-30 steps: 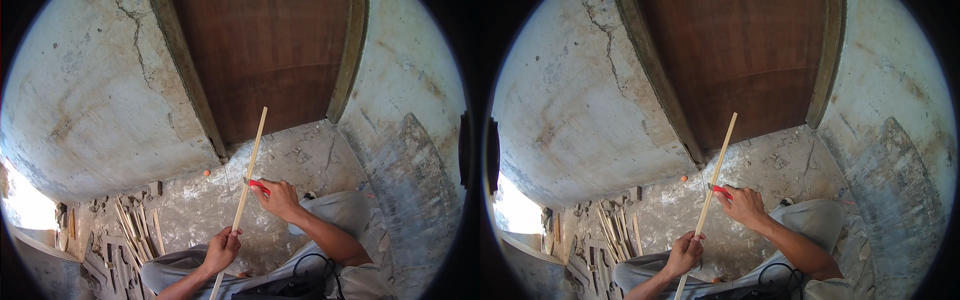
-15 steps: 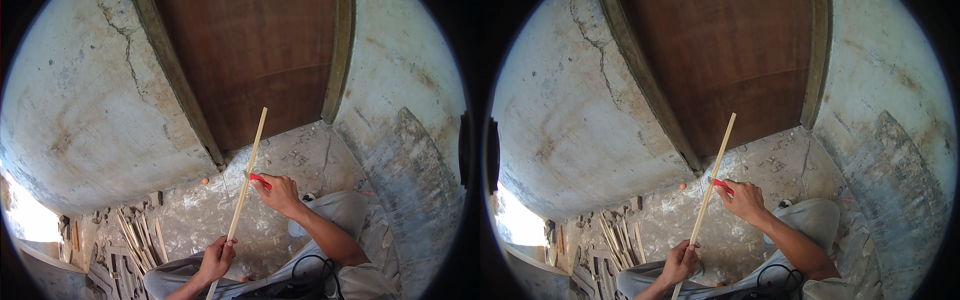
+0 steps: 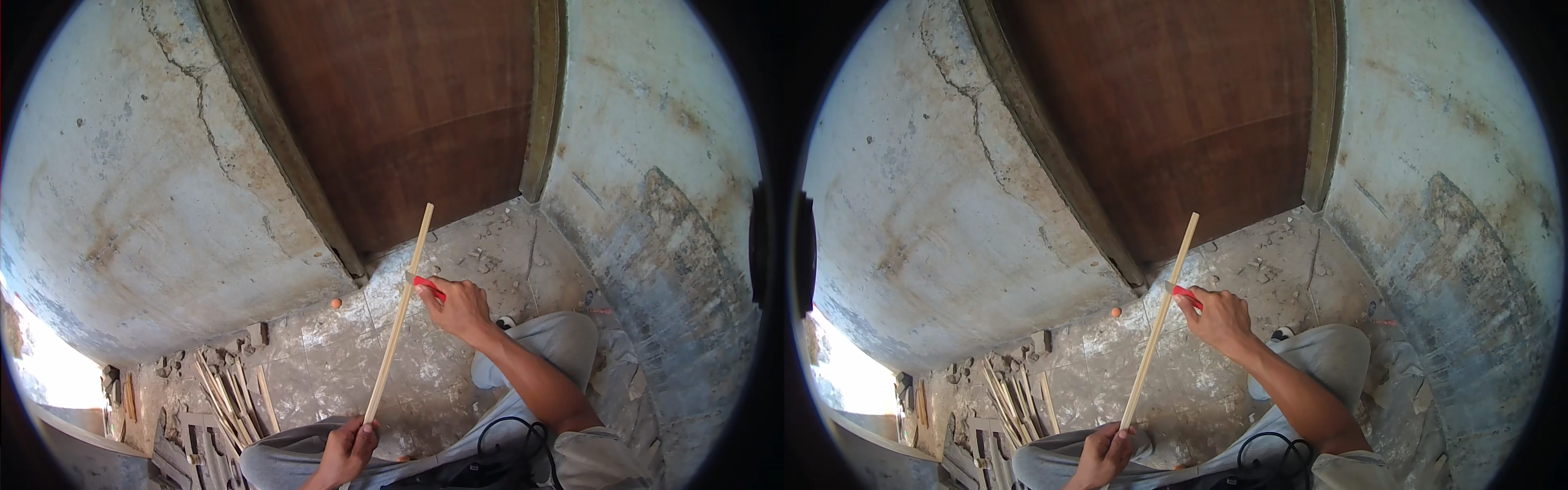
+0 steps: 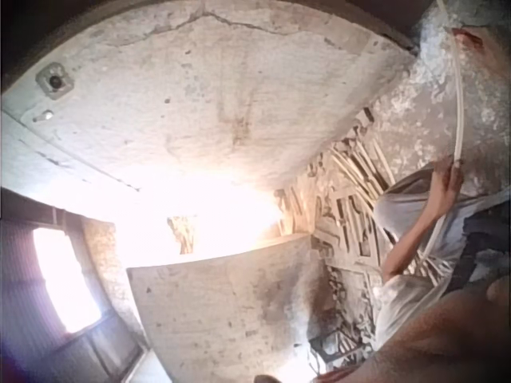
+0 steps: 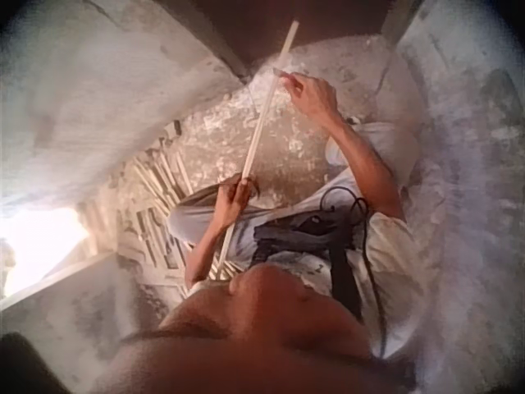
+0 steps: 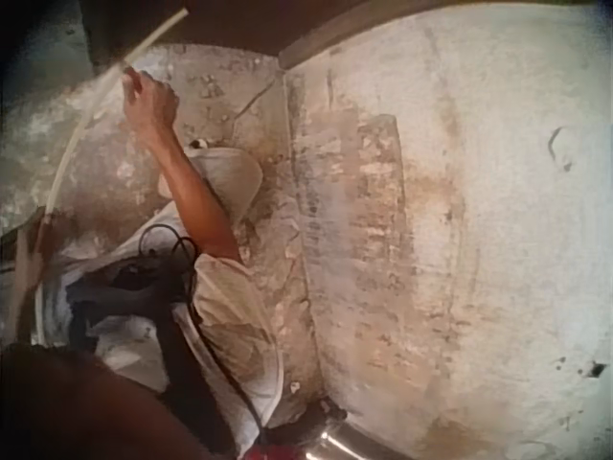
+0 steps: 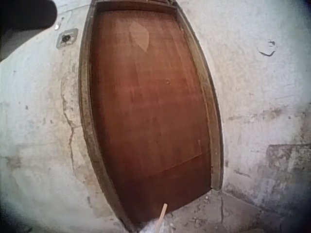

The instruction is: The person holds a thin bamboo strip and uses a small red knife to shave down the edges and surface, smoothing the material. They repeatedly run the blade along the length of the strip to remove thin layers of wood.

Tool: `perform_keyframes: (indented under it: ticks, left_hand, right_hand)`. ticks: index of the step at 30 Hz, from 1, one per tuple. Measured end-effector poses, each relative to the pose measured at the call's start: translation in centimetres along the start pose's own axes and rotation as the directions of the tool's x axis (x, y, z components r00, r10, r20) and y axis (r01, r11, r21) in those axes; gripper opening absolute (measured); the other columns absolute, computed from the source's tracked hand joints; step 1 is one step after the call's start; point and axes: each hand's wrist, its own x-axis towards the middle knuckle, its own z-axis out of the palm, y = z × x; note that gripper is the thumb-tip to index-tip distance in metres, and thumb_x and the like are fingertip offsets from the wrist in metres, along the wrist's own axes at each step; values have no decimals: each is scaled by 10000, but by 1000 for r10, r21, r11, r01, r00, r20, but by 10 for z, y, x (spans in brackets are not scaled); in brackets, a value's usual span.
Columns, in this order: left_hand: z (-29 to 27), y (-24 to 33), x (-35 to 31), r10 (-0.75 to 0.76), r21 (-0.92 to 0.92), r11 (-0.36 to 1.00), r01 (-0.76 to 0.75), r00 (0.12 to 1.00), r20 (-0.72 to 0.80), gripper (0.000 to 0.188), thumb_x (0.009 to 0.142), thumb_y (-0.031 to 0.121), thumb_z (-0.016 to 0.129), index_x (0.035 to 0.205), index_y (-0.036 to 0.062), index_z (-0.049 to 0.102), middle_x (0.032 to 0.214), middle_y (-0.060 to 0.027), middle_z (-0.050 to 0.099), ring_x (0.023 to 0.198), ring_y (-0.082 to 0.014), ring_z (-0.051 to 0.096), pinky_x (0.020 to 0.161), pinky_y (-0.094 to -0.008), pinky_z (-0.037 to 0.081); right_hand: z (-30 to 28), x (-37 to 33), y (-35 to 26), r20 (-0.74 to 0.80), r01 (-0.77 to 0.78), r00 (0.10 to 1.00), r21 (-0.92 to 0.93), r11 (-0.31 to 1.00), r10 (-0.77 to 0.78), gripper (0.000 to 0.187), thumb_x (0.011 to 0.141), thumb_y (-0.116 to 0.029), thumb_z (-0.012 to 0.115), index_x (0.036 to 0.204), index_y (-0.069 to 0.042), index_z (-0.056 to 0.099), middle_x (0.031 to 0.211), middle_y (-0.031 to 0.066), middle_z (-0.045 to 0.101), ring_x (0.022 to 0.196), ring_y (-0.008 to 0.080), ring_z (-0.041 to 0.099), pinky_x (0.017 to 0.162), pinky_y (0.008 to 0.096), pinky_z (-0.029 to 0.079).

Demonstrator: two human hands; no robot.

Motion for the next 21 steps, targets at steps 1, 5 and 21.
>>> perform_keyframes:
  ticks: [1, 5, 21]
  left_hand:
    - [0, -5, -8, 0, -1, 1000, 0, 1000, -4, 282, 1067, 229, 443, 1151, -15, 555, 676, 15, 499, 516, -42, 414, 476, -214, 349]
    - [-1, 7, -32, 94, 144, 987, -73, 985, -143, 304, 1051, 282, 480, 977, 31, 635, 615, 15, 452, 530, -74, 392, 490, -265, 330]
    - [-2, -13, -100, -13, 75, 997, 30, 975, -222, 275, 1053, 266, 480, 971, 25, 584, 589, 41, 404, 508, -66, 355, 465, -252, 303]
  right_hand:
    - [1, 1, 2, -5, -6, 1000, -11, 1000, 6, 389, 949, -454, 565, 941, -96, 716, 658, 152, 677, 672, 385, 686, 641, 506, 530]
    - [3, 1, 4, -39, 15, 999, 5, 1000, -15, 352, 934, -438, 597, 956, -116, 738, 609, 151, 630, 622, 397, 654, 589, 478, 512]
    - [17, 0, 3, -50, 58, 997, -9, 998, -59, 357, 930, -455, 589, 980, -137, 745, 644, 142, 658, 656, 381, 668, 620, 482, 517]
